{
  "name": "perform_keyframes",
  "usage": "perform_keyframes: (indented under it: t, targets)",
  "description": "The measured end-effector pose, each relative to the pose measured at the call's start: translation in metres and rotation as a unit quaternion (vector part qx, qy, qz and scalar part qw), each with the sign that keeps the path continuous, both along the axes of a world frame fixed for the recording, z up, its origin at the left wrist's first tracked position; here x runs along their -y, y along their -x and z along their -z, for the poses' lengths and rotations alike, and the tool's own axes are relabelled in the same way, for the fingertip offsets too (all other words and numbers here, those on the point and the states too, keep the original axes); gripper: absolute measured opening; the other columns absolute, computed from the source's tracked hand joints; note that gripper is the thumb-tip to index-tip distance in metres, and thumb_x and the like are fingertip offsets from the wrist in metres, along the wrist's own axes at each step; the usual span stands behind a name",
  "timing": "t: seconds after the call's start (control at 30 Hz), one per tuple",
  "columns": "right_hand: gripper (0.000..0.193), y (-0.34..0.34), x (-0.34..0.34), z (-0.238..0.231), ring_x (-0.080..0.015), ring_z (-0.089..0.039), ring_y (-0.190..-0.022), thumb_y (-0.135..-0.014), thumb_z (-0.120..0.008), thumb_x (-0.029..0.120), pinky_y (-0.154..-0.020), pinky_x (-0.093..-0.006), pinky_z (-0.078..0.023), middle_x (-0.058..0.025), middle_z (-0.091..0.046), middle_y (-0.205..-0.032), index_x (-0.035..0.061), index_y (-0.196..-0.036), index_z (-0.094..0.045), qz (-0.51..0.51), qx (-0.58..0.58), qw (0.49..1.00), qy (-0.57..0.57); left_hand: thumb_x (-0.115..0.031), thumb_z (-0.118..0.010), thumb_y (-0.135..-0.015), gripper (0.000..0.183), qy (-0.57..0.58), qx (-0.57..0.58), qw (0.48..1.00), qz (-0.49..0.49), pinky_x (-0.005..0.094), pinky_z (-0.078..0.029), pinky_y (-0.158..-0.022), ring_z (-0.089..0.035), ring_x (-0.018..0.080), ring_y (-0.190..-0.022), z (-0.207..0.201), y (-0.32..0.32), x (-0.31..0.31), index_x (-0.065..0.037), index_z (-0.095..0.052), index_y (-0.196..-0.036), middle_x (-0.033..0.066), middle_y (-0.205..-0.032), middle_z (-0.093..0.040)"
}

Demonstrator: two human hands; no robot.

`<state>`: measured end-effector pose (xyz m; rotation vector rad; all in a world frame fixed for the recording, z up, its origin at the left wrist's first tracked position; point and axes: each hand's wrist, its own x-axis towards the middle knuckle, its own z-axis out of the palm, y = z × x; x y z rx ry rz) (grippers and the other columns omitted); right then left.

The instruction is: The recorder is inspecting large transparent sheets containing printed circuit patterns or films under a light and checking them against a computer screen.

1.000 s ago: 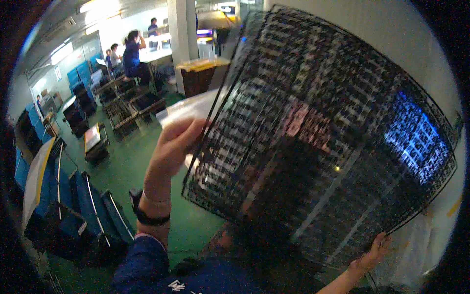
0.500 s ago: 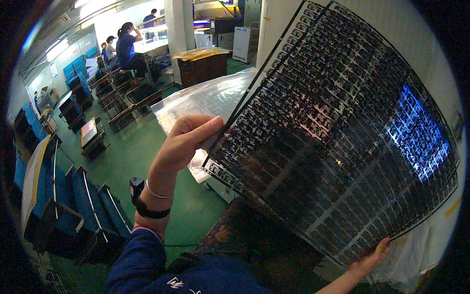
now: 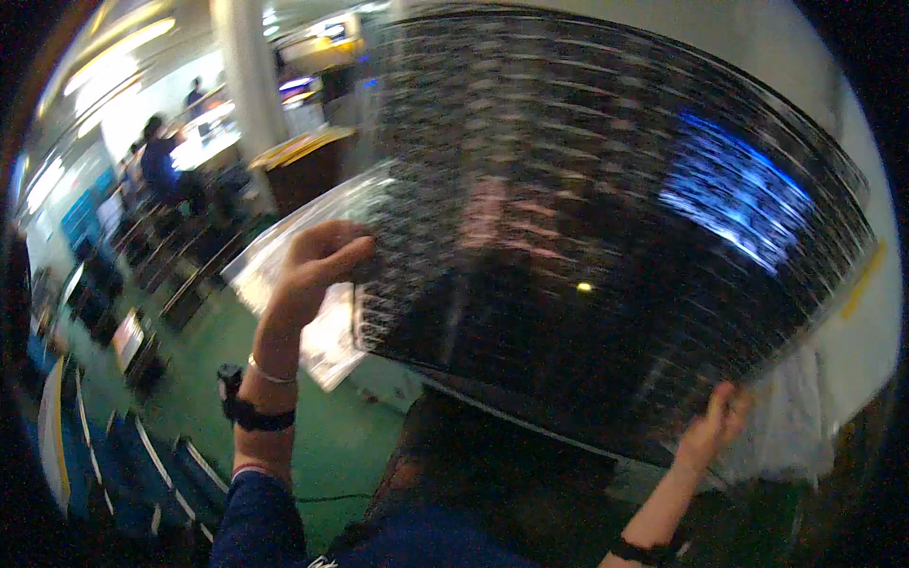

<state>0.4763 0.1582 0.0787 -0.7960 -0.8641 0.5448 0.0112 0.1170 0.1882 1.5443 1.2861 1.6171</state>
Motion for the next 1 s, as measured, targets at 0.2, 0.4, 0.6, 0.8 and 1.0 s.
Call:
perform_keyframes:
  t: [0.2, 0.4, 0.6, 0.8, 1.0]
  targets:
    - [0.019, 0.001, -0.007, -0.031, -0.0078, -0.048, -0.07, -0.077, -0.065, 0.012, -0.063, -0.0222, -0.038, 0.004, -0.053, -0.075, 0.0079, -0.092, -0.055, -0.092, 0.115, 0.989, -0.026, -0.011, -0.064, -0.076, 0.011, -0.023, 0.062, 0.998, 0.009, 0.0205, -0.04, -0.058, -0.05, 0.0064, -0.065, 0.017, -0.002, -0.049, -0.002, -0.058, -0.078, -0.0007, -0.074, -0.056]
    - [0.018, 0.004, -0.015, -0.025, -0.0093, -0.054, -0.072, -0.074, -0.069, 0.018, -0.065, -0.0251, -0.043, -0.0004, -0.062, -0.08, 0.0049, -0.085, -0.064, -0.145, 0.283, 0.942, 0.108, -0.015, -0.058, -0.081, 0.019, 0.018, 0.111, 0.987, 0.112, 0.0234, -0.043, -0.069, -0.053, 0.009, -0.075, 0.07, -0.004, -0.061, -0.001, -0.056, -0.093, 0.0008, -0.083, -0.057]
    - [0.022, 0.0, -0.006, -0.038, -0.0077, -0.054, -0.074, -0.076, -0.068, 0.023, -0.066, -0.0243, -0.043, -0.0003, -0.063, -0.08, 0.0047, -0.087, -0.066, -0.135, 0.283, 0.943, 0.111, -0.011, -0.054, -0.084, 0.01, 0.014, 0.141, 0.987, 0.082, 0.0198, -0.041, -0.063, -0.048, 0.0049, -0.065, 0.074, -0.02, -0.072, -0.007, -0.054, -0.075, -0.0038, -0.071, -0.052]
    - [0.02, 0.006, -0.009, -0.041, -0.0048, -0.051, -0.069, -0.076, -0.068, 0.022, -0.062, -0.0219, -0.041, 0.0023, -0.062, -0.076, 0.0041, -0.085, -0.065, -0.156, 0.262, 0.949, 0.079, -0.014, -0.055, -0.085, 0.01, -0.019, 0.115, 0.988, 0.099, 0.0229, -0.045, -0.065, -0.055, 0.0088, -0.072, 0.083, 0.002, -0.08, -0.005, -0.057, -0.09, 0.0009, -0.083, -0.059]
    - [0.018, 0.007, -0.009, -0.04, -0.0046, -0.051, -0.069, -0.076, -0.068, 0.02, -0.062, -0.0214, -0.042, 0.0026, -0.062, -0.077, 0.0043, -0.084, -0.065, -0.156, 0.272, 0.946, 0.076, -0.008, -0.055, -0.083, 0.006, -0.02, 0.152, 0.986, 0.069, 0.021, -0.042, -0.063, -0.048, 0.0055, -0.067, 0.07, -0.011, -0.07, -0.006, -0.054, -0.077, -0.0036, -0.074, -0.052]
